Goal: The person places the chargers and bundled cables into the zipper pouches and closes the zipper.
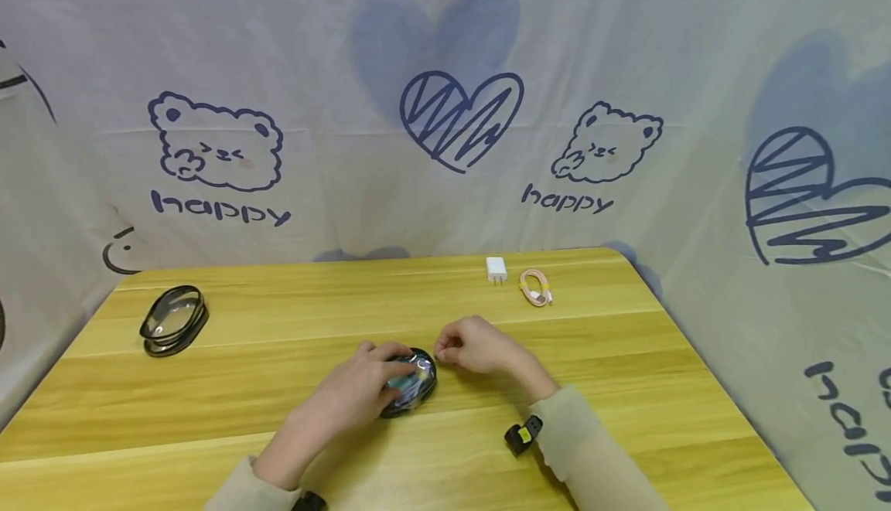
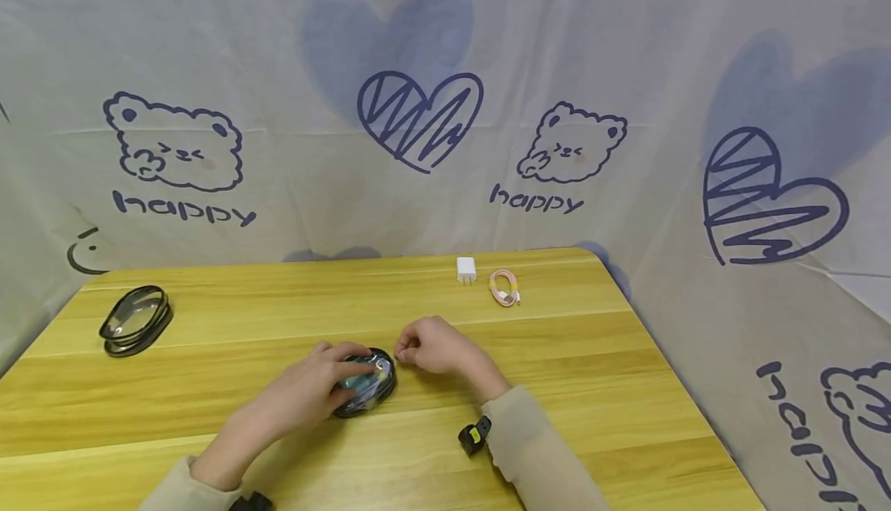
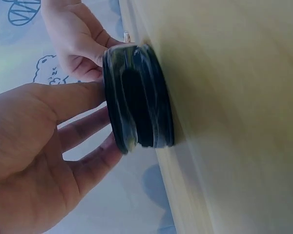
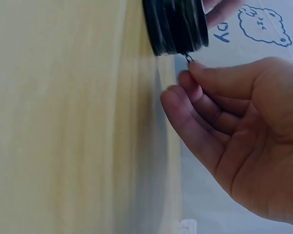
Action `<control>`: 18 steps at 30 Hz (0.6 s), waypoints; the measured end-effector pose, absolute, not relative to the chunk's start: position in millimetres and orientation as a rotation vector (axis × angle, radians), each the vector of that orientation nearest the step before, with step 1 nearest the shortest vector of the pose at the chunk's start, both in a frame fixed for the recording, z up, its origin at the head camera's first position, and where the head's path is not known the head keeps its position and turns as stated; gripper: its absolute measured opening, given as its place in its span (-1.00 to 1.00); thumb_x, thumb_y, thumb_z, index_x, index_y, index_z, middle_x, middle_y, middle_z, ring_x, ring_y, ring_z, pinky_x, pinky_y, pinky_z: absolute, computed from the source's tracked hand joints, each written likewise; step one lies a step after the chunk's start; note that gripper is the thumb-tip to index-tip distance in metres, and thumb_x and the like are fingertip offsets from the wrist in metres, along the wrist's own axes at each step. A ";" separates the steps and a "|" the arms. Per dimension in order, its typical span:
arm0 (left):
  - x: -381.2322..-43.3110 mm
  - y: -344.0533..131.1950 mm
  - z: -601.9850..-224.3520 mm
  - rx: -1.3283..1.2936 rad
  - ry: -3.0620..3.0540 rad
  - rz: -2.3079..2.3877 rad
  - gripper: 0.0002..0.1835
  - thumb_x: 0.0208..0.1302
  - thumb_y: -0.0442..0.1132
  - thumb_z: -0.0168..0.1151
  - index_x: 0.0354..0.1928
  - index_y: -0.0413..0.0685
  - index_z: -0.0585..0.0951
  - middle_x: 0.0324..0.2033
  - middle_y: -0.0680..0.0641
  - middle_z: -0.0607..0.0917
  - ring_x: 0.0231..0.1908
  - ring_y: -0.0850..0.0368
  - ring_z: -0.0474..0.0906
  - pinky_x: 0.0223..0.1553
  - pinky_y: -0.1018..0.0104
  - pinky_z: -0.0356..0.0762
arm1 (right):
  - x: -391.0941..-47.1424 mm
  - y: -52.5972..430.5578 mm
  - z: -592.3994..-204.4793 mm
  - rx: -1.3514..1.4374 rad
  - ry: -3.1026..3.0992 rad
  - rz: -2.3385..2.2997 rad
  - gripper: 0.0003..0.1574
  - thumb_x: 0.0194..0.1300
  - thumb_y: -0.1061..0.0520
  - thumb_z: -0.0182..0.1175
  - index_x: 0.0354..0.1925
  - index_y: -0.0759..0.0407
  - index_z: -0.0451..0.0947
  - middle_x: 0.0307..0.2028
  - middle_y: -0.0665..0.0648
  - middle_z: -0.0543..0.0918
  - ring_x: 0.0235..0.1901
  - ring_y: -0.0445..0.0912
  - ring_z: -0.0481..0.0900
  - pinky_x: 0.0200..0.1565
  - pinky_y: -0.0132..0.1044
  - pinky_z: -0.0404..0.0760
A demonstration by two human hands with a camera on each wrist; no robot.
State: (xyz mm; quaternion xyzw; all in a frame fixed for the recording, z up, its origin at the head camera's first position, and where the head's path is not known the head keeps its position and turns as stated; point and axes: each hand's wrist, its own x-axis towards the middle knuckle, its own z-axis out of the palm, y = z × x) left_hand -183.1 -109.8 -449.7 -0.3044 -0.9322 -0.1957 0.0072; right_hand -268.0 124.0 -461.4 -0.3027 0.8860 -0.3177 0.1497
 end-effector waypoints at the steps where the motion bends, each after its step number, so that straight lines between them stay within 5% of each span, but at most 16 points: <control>1: -183.6 -110.4 -449.6 -0.957 -2.908 -0.622 -0.60 0.24 -0.37 0.50 0.14 -0.08 0.76 0.23 -0.15 0.62 -0.01 -0.07 0.51 -0.14 0.09 0.68 | -267.9 122.5 -462.2 -0.871 2.566 -0.911 -0.88 0.45 0.23 0.28 -0.26 0.15 0.74 -0.39 -0.03 0.72 -0.42 -0.25 0.54 -0.32 -0.39 0.54; 10: -185.9 -115.1 -449.0 -1.095 -2.863 -0.670 -0.59 0.24 -0.43 0.47 0.15 -0.13 0.74 0.19 -0.14 0.65 0.16 -0.17 0.53 0.10 -0.01 0.67 | -267.3 117.2 -467.2 -0.857 2.621 -0.929 -0.88 0.43 0.26 0.30 -0.28 0.13 0.74 -0.40 -0.07 0.72 -0.39 -0.25 0.54 -0.27 -0.38 0.56; 18: -185.9 -115.5 -449.2 -1.141 -2.867 -0.629 -0.58 0.26 -0.43 0.45 0.18 -0.10 0.74 0.24 -0.14 0.63 0.18 -0.20 0.51 0.07 -0.02 0.68 | -268.8 121.7 -467.6 -0.901 2.602 -0.892 -0.87 0.44 0.23 0.31 -0.28 0.10 0.76 -0.36 -0.07 0.74 -0.36 -0.23 0.54 -0.26 -0.35 0.55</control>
